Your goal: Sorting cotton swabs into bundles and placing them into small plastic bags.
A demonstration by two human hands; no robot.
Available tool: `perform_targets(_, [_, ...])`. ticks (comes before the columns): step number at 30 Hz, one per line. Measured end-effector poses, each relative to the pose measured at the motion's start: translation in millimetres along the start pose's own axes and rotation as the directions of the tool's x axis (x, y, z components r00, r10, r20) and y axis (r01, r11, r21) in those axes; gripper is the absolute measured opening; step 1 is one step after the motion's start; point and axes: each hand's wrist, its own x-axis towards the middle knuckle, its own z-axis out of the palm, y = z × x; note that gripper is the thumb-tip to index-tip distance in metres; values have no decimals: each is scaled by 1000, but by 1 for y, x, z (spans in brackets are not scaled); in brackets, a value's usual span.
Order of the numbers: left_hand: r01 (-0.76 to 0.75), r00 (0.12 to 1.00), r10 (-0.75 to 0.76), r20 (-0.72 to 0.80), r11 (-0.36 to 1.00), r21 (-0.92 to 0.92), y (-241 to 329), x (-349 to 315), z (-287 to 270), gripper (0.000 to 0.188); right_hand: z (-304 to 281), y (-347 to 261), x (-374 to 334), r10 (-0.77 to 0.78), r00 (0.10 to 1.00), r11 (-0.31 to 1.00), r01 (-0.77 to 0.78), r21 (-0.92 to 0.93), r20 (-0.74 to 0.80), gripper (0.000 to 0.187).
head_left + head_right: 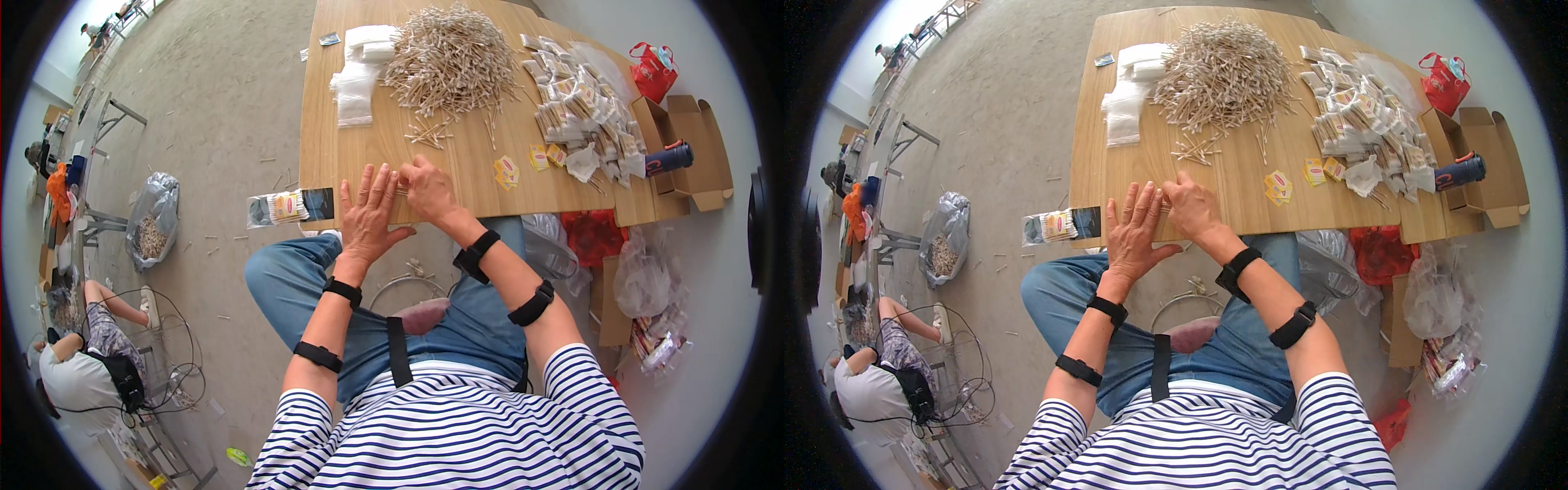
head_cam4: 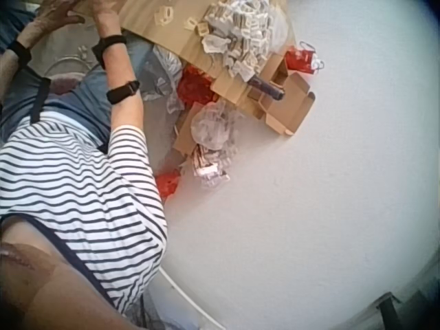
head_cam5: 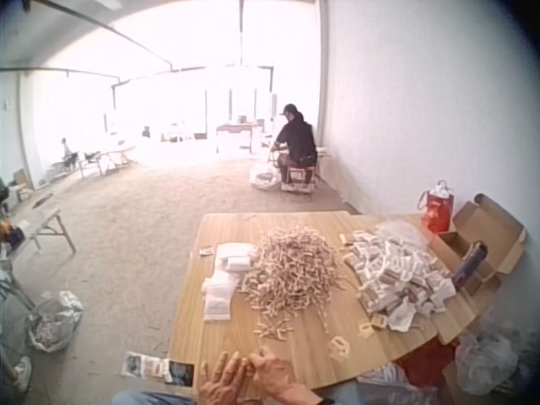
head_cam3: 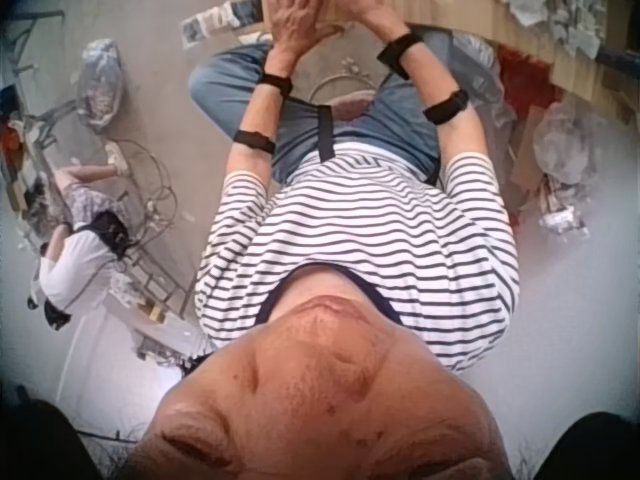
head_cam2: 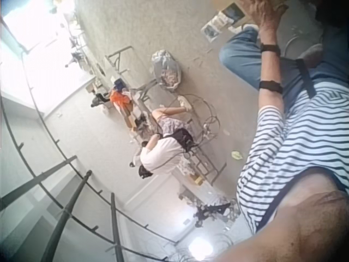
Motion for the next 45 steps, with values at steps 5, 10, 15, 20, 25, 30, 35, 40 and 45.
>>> perform_targets(5, [11, 1000, -11, 15, 1000, -11, 0, 1, 1, 114, -8, 24, 17, 69, 995, 996, -72, -46, -73, 10])
perform_targets(10, [29, 1000, -29, 7, 999, -31, 0, -1, -1, 113, -19, 38, 43, 355, 894, 922, -383, -54, -274, 17])
perform_targets(15, [19, 1000, -18, 16, 999, -39, 2, 2, -1, 116, -10, 61, 55, 267, 940, 948, -296, -120, -211, 19])
perform_targets(20, [30, 999, -30, 18, 999, -22, 0, -1, 0, 115, -20, 64, 63, 203, 967, 976, -186, 112, -157, 17])
perform_targets(25, [26, 1000, -26, 7, 999, -18, 3, 2, 0, 112, -30, 85, 55, 273, 922, 962, -268, 56, -275, 18])
perform_targets(30, [35, 999, -35, 12, 999, -10, 0, 0, 1, 113, -38, 74, 43, 335, 886, 938, -346, 24, -321, 14])
perform_targets(35, [30, 999, -30, 13, 1000, -2, 1, 0, 1, 112, -22, 48, 29, 39, 994, 987, -22, 161, -105, 11])
perform_targets(40, [26, 1000, -26, 5, 1000, -9, 3, 1, 0, 110, -15, 42, 27, 100, 986, 989, -84, 123, -133, 7])
perform_targets(45, [25, 1000, -25, 1, 1000, -10, 2, 1, 1, 108, -16, 44, 29, 139, 974, 989, -128, 74, -178, 8])
